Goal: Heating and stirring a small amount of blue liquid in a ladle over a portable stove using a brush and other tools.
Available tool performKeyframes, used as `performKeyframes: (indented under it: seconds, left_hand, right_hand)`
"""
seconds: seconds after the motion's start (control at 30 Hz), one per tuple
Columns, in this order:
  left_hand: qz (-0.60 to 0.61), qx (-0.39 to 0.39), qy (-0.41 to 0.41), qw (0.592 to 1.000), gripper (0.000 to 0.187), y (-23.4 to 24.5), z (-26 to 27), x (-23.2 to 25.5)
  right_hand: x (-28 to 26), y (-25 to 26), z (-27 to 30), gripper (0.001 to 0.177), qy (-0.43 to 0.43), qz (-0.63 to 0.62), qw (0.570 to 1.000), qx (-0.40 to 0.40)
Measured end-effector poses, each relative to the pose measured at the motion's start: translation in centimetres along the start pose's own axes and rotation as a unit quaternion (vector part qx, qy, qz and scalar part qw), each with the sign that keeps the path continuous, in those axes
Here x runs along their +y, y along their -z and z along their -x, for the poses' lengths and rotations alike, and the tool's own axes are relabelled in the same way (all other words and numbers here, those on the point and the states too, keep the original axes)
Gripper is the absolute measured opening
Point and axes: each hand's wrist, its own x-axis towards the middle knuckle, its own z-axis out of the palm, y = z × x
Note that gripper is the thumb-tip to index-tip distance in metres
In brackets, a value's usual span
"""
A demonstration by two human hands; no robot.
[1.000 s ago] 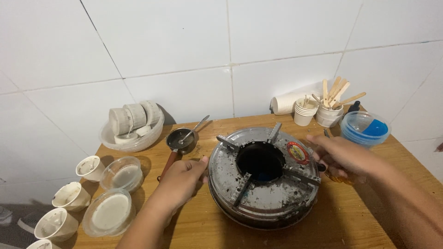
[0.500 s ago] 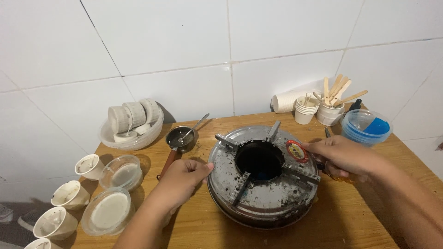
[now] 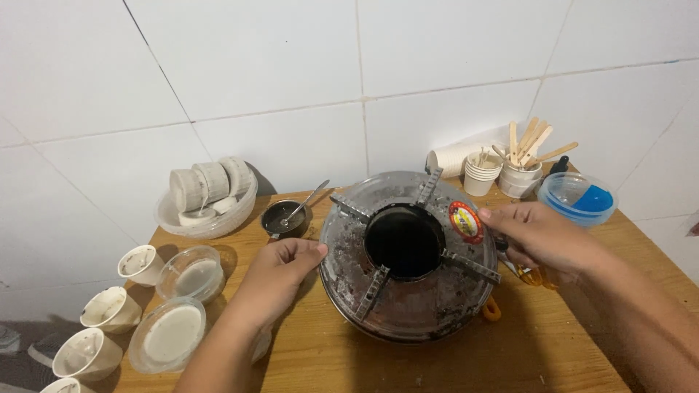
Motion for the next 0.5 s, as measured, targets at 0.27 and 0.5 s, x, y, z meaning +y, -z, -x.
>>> performKeyframes:
  seconds: [0.27, 0.5]
  left_hand:
    - [0.027, 0.023, -0.010, 0.999, 0.022, 0.0, 0.7, 0.9]
    - [0.013, 0.050, -0.023, 0.998, 0.027, -0.1, 0.6, 0.9]
  right_hand:
    - [0.5, -0.5, -0.4, 0.043, 0.052, -0.027, 0.997, 0.040]
    - [1.7, -1.0, -1.3, 0.039, 0.135, -0.128, 0.982, 0.033]
